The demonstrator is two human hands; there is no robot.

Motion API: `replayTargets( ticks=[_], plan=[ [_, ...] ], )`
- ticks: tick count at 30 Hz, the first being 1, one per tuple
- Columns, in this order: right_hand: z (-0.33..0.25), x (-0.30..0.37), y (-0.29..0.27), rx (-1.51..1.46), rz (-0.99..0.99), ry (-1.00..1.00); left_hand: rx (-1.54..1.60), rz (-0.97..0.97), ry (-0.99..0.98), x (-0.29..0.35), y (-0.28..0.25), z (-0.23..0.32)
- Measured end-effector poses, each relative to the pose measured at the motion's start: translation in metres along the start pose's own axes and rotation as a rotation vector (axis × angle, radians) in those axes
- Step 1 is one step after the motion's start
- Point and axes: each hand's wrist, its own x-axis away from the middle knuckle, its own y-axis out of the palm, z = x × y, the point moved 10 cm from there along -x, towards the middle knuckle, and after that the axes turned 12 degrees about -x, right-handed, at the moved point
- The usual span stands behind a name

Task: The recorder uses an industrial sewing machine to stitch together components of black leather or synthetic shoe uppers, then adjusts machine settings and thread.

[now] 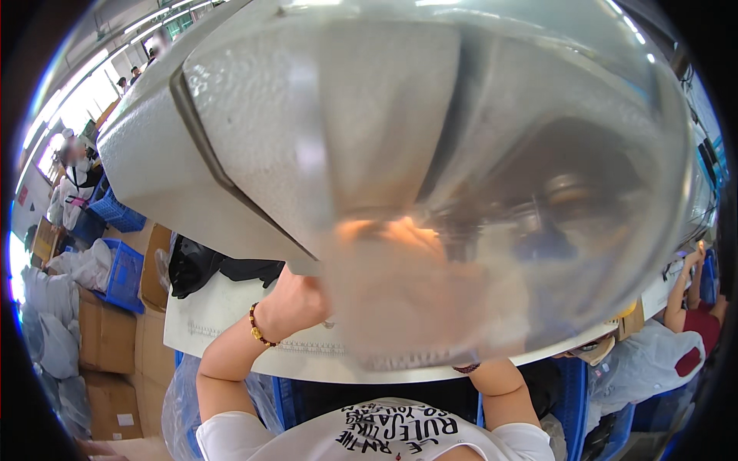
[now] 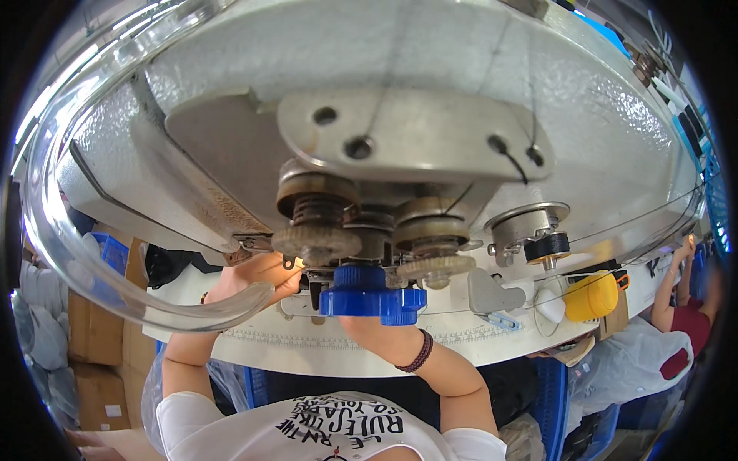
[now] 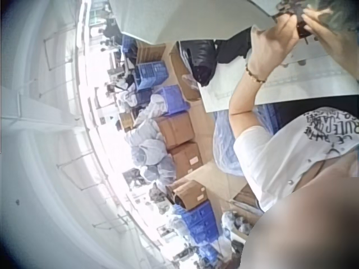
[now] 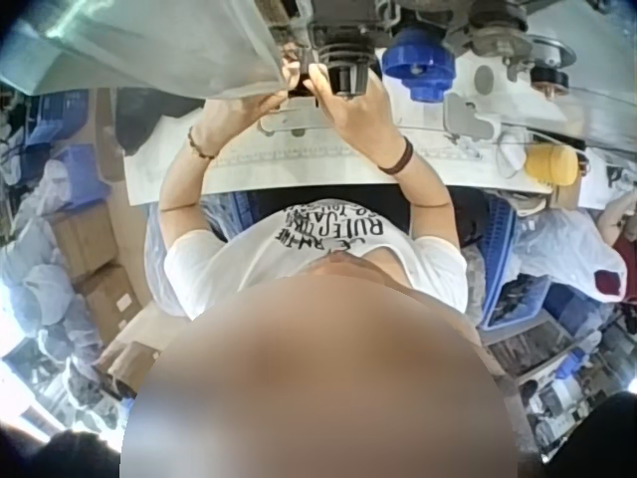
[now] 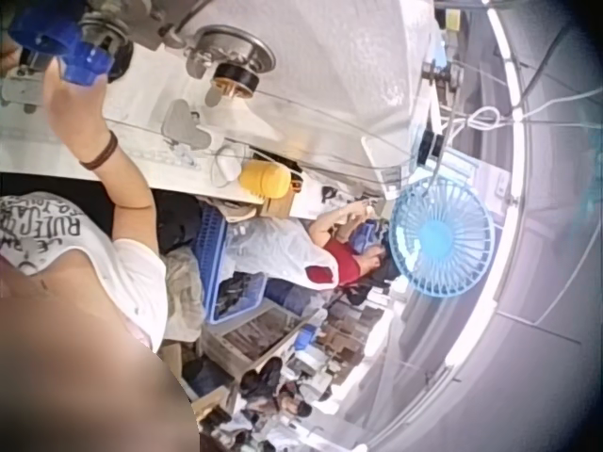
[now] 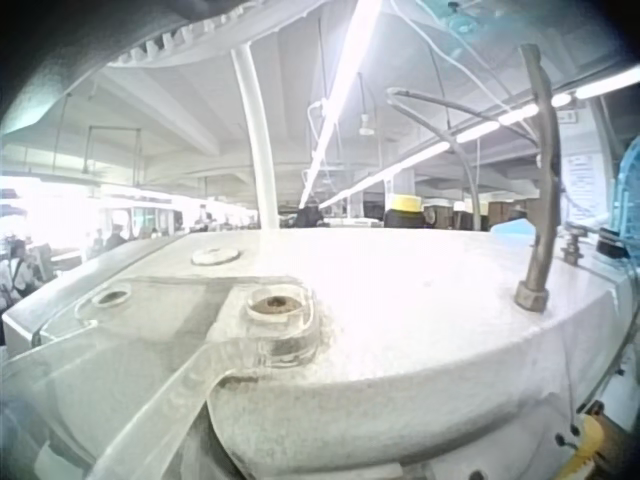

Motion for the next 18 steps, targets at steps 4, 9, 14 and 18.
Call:
replayTargets(
  ticks=[4,9,14,18],
  plan=[
    [0.007,-0.002,0.005,-0.038,-0.053,0.052,0.001,0.000,0.019,-0.001,0.001,0.001],
    [0.013,-0.006,0.000,-0.263,-0.001,0.082,-0.052,-0.013,0.001,0.000,0.004,0.002],
    [0.019,-0.005,-0.007,-0.366,0.078,0.114,-0.039,-0.006,-0.052,0.000,0.006,0.001],
    [0.022,-0.003,-0.001,-0.366,0.058,0.132,0.033,-0.007,-0.067,0.000,0.005,0.002]
  ],
)
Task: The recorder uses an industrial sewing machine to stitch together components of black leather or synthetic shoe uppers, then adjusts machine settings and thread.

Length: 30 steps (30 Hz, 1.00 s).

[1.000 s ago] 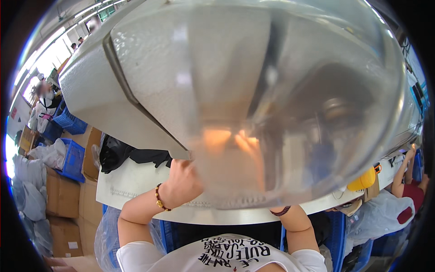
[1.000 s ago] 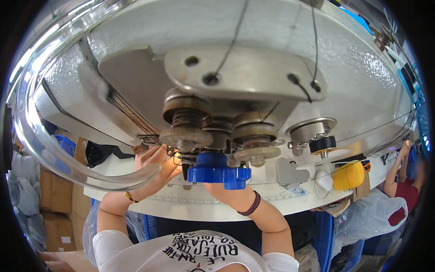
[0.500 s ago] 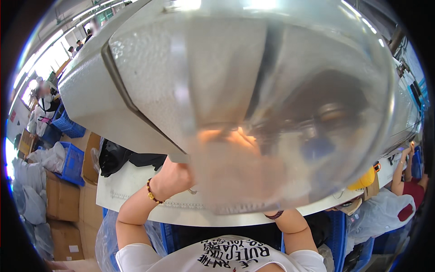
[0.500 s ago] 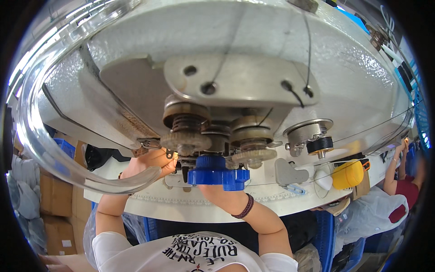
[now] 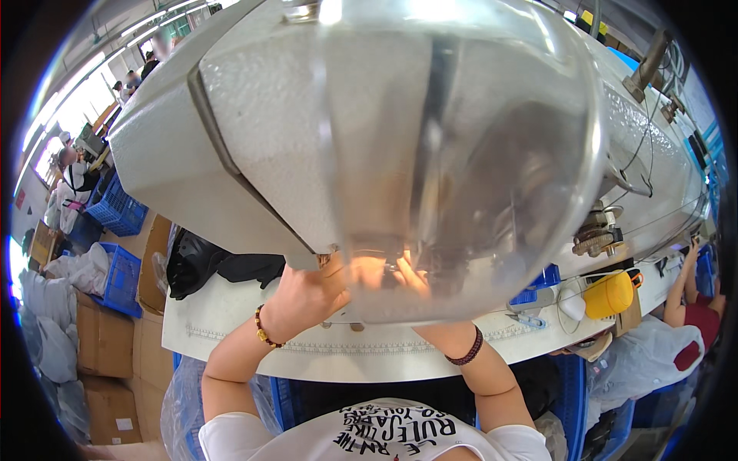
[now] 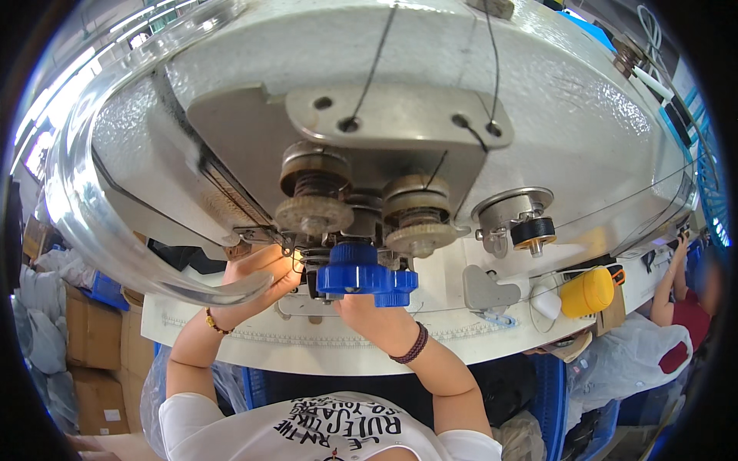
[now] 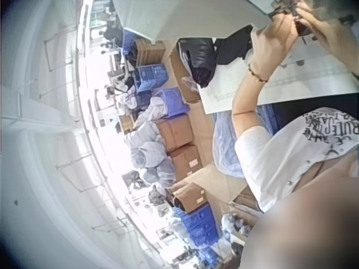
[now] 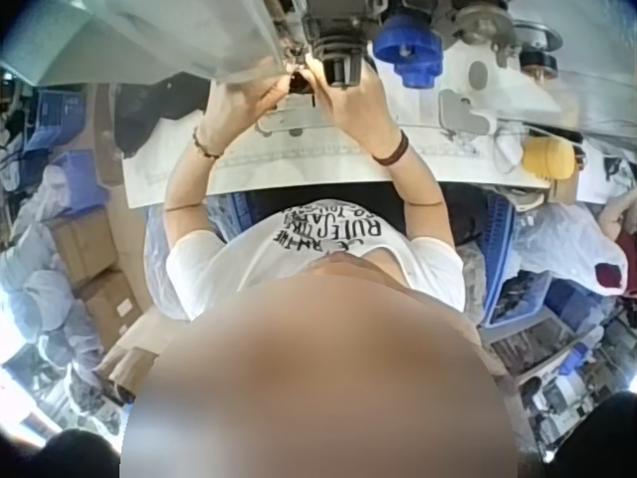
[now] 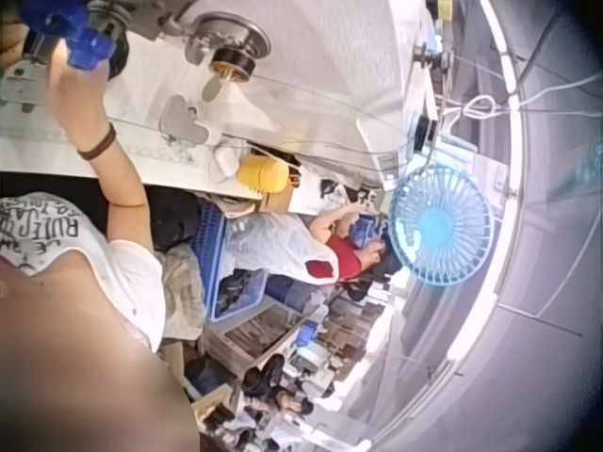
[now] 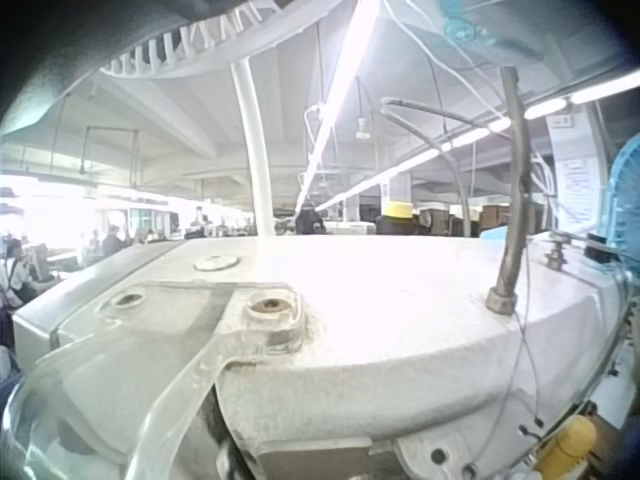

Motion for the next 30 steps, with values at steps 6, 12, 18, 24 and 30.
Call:
replayTargets(
  ticks=[6,12,18,24,30],
  plan=[
    [0.005,0.002,0.000,-0.045,0.001,0.021,-0.003,0.103,-0.018,-0.002,-0.008,0.003],
    [0.012,-0.001,0.002,-0.050,0.007,0.060,-0.077,0.064,-0.019,0.003,-0.001,0.006],
    [0.004,-0.003,0.003,0.142,0.064,-0.091,-0.097,-0.007,-0.033,0.010,0.012,0.005],
    [0.007,0.006,-0.004,0.024,0.092,-0.062,0.023,-0.139,-0.087,0.006,0.004,-0.002],
    [0.000,-0.001,-0.006,-0.177,0.037,-0.020,-0.108,-0.156,-0.108,-0.006,-0.028,-0.082]
  ],
)
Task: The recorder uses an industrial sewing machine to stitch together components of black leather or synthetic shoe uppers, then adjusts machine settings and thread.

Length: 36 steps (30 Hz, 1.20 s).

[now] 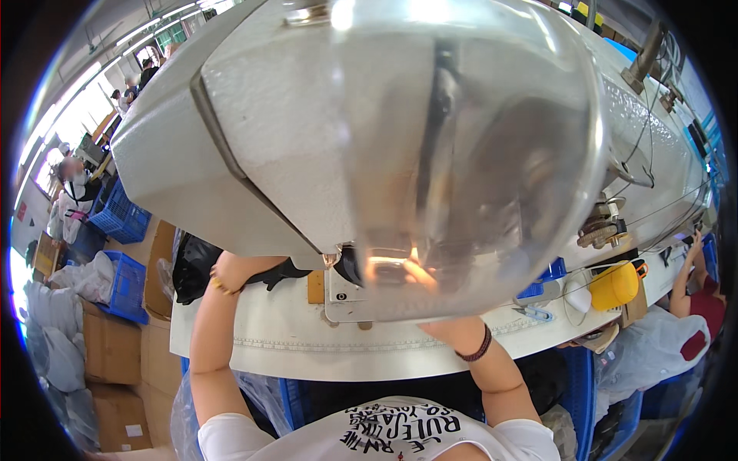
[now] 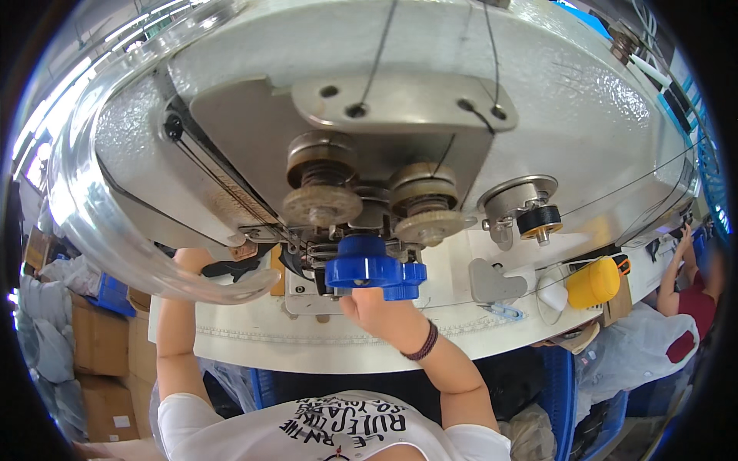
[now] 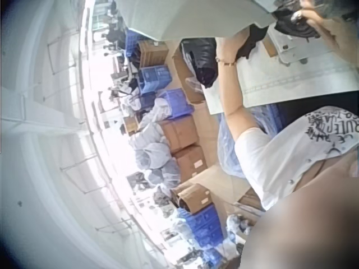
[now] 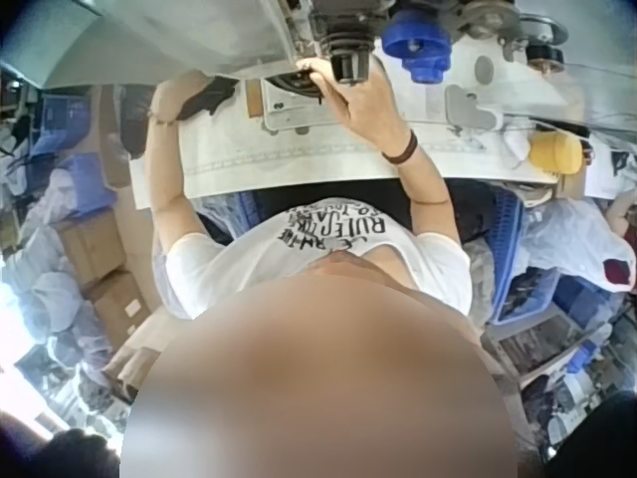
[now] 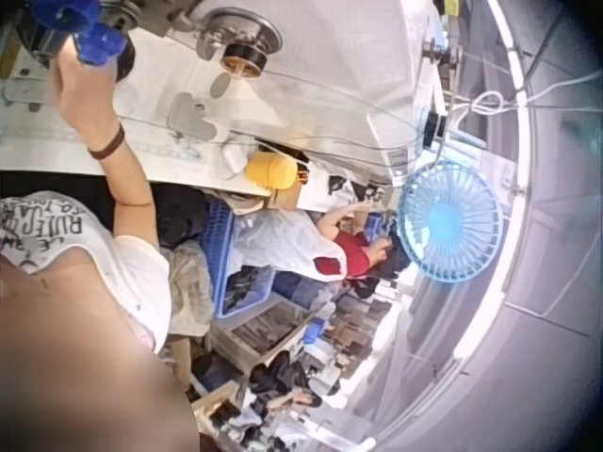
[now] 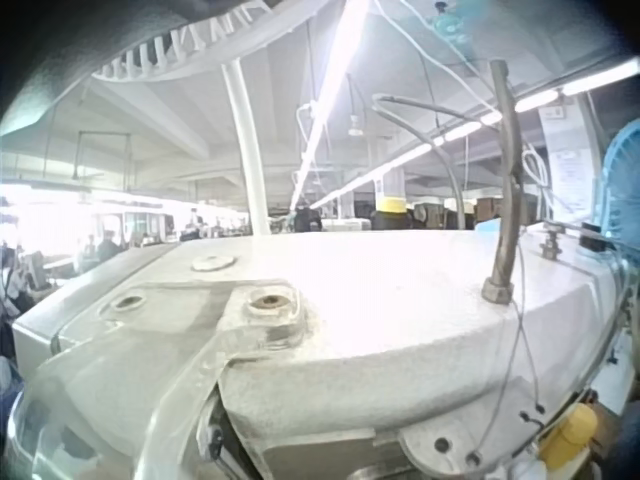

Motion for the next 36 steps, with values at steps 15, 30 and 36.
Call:
replayTargets(
  ticks=[15,30,36],
  plan=[
    [0.028,0.033,0.010,0.232,0.015,-0.068,-0.157,0.332,0.355,0.028,0.014,0.103],
    [0.037,0.030,0.011,0.031,-0.012,0.030,-0.131,0.340,0.314,0.024,0.004,0.115],
    [0.044,0.032,0.020,0.054,-0.090,0.024,-0.109,0.337,0.294,0.021,0.004,0.115]
  ],
)
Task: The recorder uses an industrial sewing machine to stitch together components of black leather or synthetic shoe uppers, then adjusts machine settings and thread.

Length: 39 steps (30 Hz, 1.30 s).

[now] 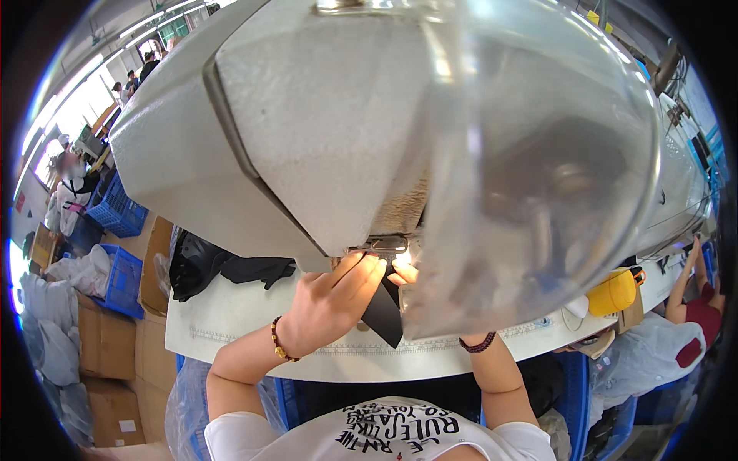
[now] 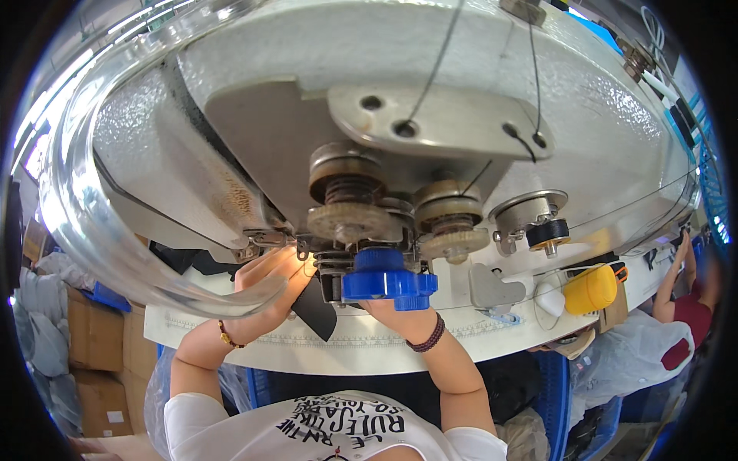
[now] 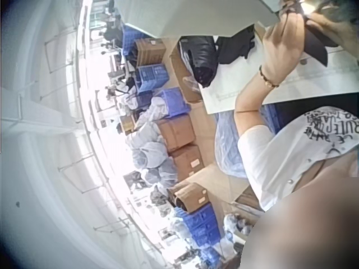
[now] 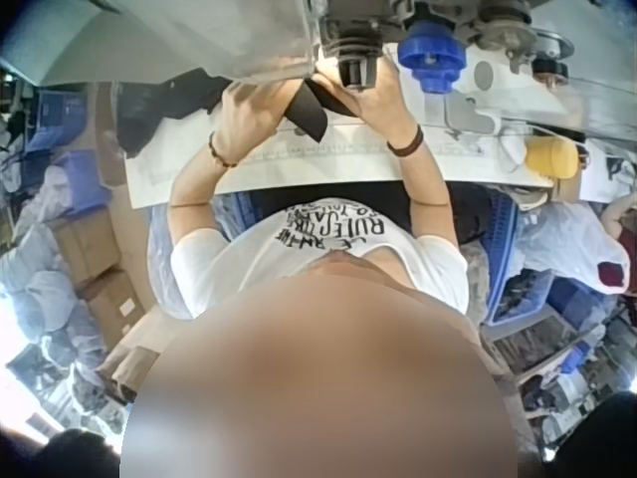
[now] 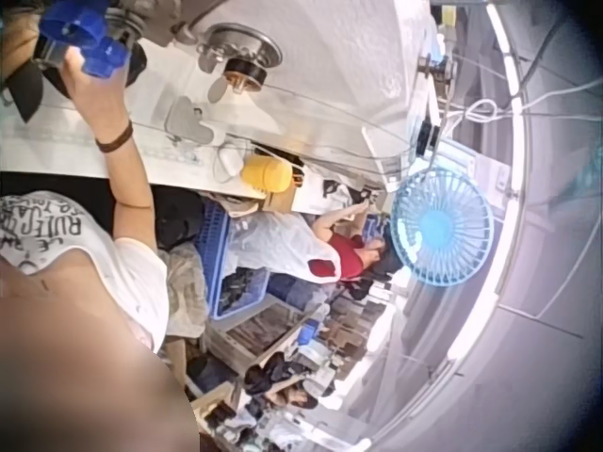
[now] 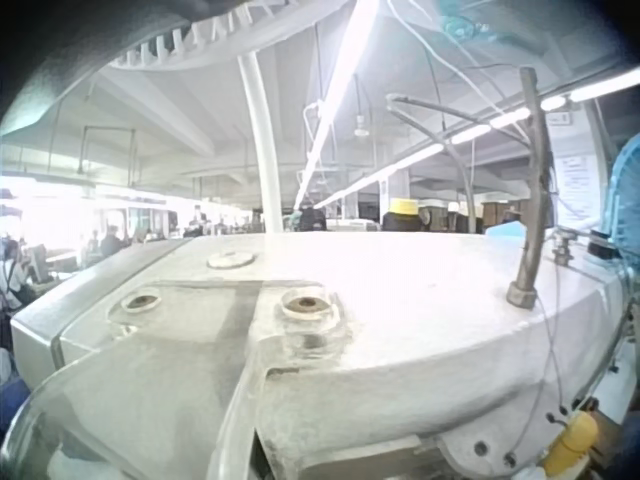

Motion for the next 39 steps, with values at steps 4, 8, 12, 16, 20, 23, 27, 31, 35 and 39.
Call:
replayTargets(
  ticks=[4,8,12,16,20,23,27,31,35,39],
  plan=[
    [0.011,0.002,-0.002,-0.154,0.053,0.064,-0.048,-0.035,0.011,-0.003,0.004,0.005],
    [0.010,-0.004,-0.003,-0.156,0.053,0.116,0.012,-0.111,-0.014,-0.001,0.007,0.000],
    [-0.025,-0.012,-0.023,-0.162,0.046,0.137,0.320,-0.253,-0.092,0.012,0.016,-0.035],
    [-0.093,-0.021,-0.019,0.086,0.020,-0.023,0.335,-0.371,-0.081,0.022,0.045,-0.062],
    [-0.071,-0.025,-0.004,0.411,-0.065,0.097,0.533,-0.244,-0.194,0.023,0.037,-0.061],
    [-0.037,-0.017,-0.012,0.237,-0.035,0.138,0.246,-0.218,-0.120,0.025,0.019,-0.029],
    [-0.016,-0.008,-0.027,0.155,0.103,0.051,0.084,-0.140,-0.197,0.022,0.009,-0.002],
    [0.005,-0.004,-0.030,-0.018,0.194,0.098,0.025,-0.056,-0.264,0.019,0.005,0.005],
    [-0.004,-0.002,-0.032,0.145,0.136,-0.062,-0.035,-0.038,-0.293,0.019,0.007,0.011],
    [0.000,-0.007,-0.043,0.065,0.097,-0.043,-0.097,-0.020,-0.306,0.018,0.007,0.017]
  ],
)
